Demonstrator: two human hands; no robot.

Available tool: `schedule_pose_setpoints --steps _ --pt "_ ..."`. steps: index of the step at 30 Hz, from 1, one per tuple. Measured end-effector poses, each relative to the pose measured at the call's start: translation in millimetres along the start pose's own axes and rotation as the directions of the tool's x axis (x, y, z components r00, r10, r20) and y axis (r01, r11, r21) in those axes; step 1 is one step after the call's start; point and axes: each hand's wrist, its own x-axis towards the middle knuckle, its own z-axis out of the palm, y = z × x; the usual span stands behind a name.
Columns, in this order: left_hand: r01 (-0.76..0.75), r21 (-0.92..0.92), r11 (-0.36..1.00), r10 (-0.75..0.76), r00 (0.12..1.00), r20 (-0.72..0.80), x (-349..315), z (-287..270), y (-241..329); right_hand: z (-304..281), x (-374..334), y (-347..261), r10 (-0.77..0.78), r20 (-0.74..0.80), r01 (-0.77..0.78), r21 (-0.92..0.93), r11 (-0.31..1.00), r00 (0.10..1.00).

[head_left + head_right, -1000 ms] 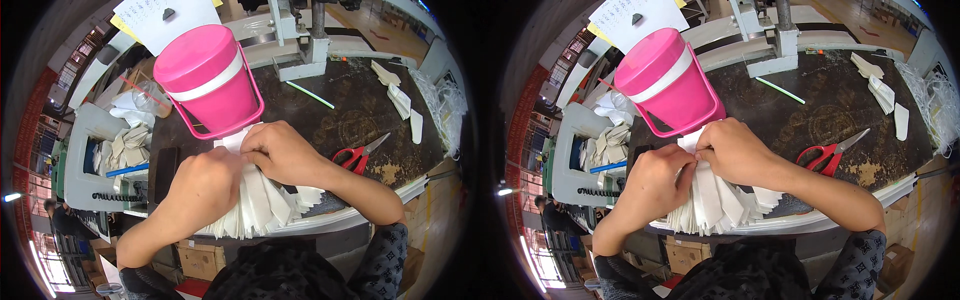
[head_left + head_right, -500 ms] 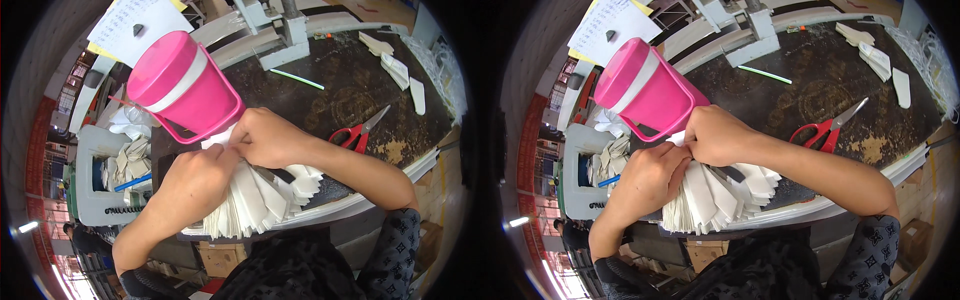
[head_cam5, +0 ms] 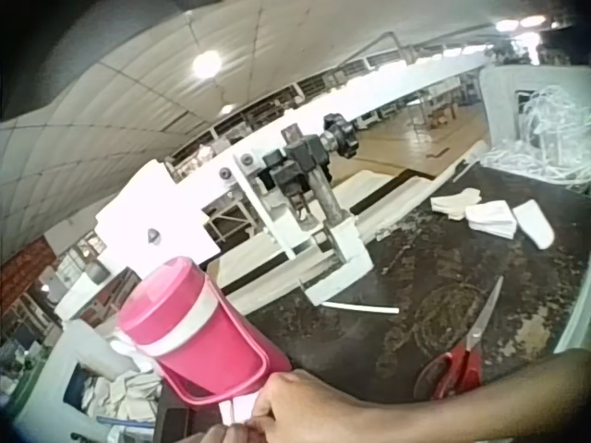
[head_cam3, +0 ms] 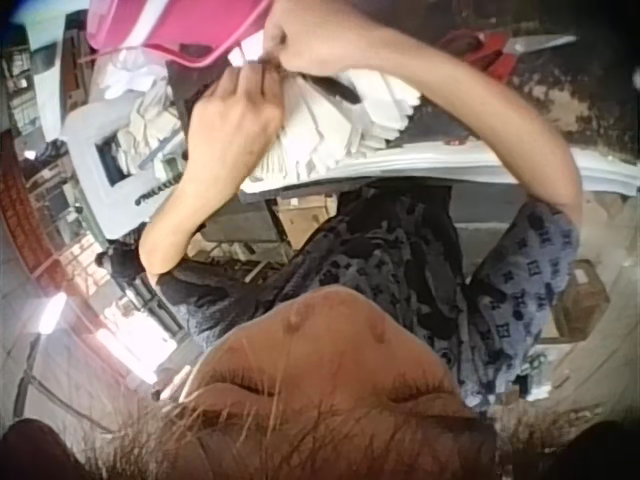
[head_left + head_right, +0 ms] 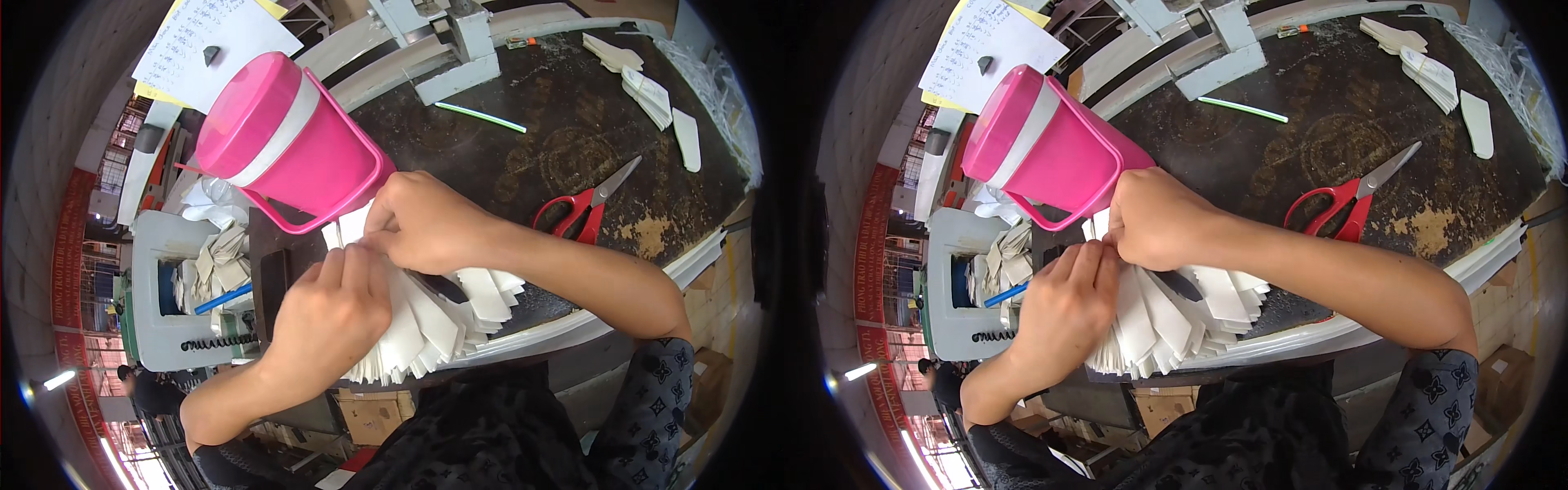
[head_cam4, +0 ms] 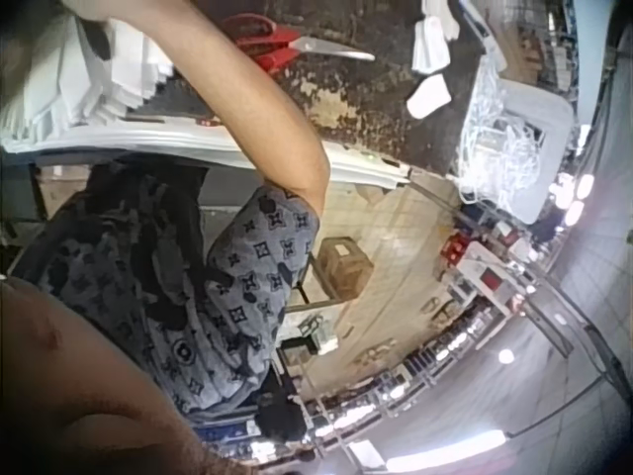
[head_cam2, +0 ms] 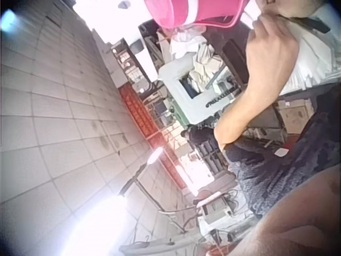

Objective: The person gathers a stack of white paper cutouts and secures them with a black elastic band. They then use a green pen to write on a small white label attached to the bundle and briefly operate a smartphone calculator before placing the phone back on the table.

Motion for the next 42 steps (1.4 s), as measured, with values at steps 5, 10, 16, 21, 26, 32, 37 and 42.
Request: schedule_pose_setpoints --steps 5,10,16,21,26,32,37,42 --pt "-0.070 0.070 0.995 0.082 0.978 -0.190 -14.4 15.1 -0.7 17.7 -3.6 5.3 -0.209 -0.192 0.196 -0.085 0.977 0.959" --pt "-0.097 0.068 0.993 0.111 0.958 -0.263 -20.0 17.0 -0.1 16.6 -10.1 0.0 -0.233 -0.182 0.213 -0.123 0.969 0.955" --pt "-0.061 0.032 0.998 0.069 0.906 -0.418 -29.4 21.0 5.9 22.7 -19.9 -10.5 -0.331 -0.213 0.284 -0.221 0.933 0.919" --pt "-0.018 -0.025 1.000 0.002 0.847 -0.532 -36.1 37.2 11.4 22.9 -25.1 -19.4 -0.310 -0.157 0.263 -0.265 0.928 0.938" --pt "0.134 -0.276 0.952 -0.247 0.868 -0.432 -44.6 37.1 3.7 24.2 -26.2 -19.6 -0.263 -0.118 0.236 -0.208 0.949 0.957" --pt "0.200 -0.772 0.603 -0.564 0.792 -0.235 -54.5 39.3 -6.2 21.9 -21.1 -15.1 -0.284 -0.110 0.267 -0.151 0.952 0.953" --pt "0.143 -0.854 0.501 -0.612 0.756 -0.232 -56.0 38.7 -4.5 22.0 -18.9 -15.8 -0.253 -0.081 0.243 -0.120 0.963 0.964" --pt "0.114 -0.982 0.152 -0.629 0.778 -0.007 -54.9 51.6 -11.4 20.2 -17.4 -17.5 -0.257 -0.036 0.252 -0.103 0.962 0.966"
